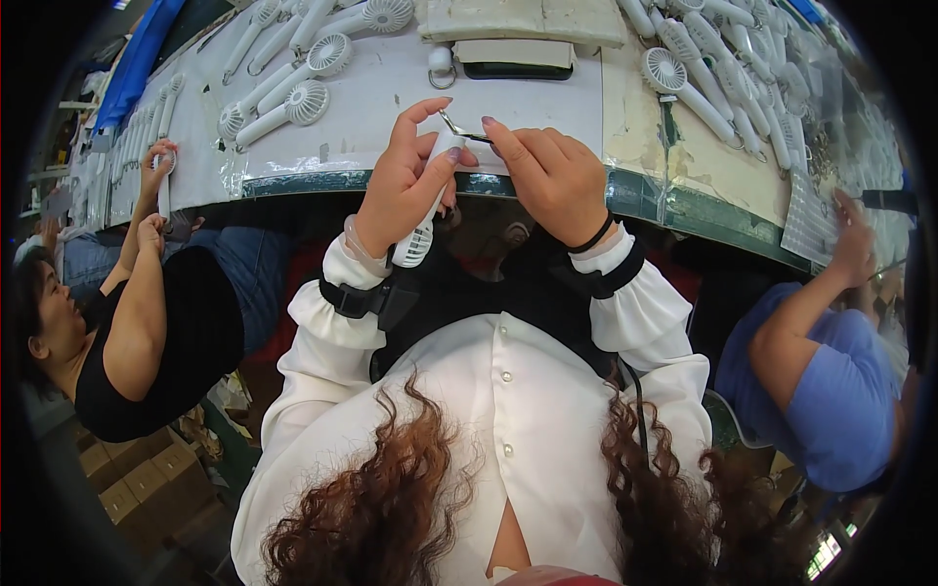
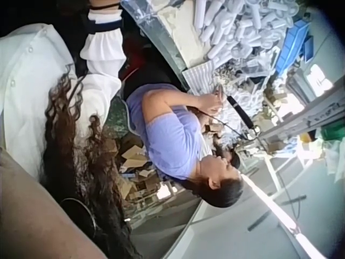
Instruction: Assembling small white handheld fans by fitting plastic components and using an electric screwdriver.
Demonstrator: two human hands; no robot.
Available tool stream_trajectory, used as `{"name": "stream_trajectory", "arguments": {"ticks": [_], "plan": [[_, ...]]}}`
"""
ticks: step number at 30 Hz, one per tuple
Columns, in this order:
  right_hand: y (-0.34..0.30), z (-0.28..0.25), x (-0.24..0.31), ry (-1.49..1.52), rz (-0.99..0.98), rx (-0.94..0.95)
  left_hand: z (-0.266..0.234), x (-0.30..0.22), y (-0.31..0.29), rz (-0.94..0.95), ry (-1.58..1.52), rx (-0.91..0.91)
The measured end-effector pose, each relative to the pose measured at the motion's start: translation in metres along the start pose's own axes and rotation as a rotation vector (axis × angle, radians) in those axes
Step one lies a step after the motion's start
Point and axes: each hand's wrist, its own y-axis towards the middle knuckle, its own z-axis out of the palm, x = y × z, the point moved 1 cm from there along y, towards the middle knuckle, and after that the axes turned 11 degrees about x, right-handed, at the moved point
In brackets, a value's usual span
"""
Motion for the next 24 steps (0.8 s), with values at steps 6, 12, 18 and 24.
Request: {"name": "stream_trajectory", "arguments": {"ticks": [6,12,18,24], "plan": [[0.0005,0.0004,-0.0018,0.063,0.002,0.012,-0.0005,-0.0005,-0.0003,0.004,0.010,0.009],[-0.0004,-0.0005,-0.0018,0.086,0.003,0.023,0.0005,0.0003,-0.0001,0.003,0.024,0.000],[-0.0005,-0.0021,-0.0007,0.092,0.012,0.038,0.0016,0.0013,0.0001,0.009,0.020,-0.020],[-0.0021,-0.0034,-0.0007,0.082,0.019,0.058,0.0028,0.0017,0.0005,0.006,0.044,-0.027]]}}
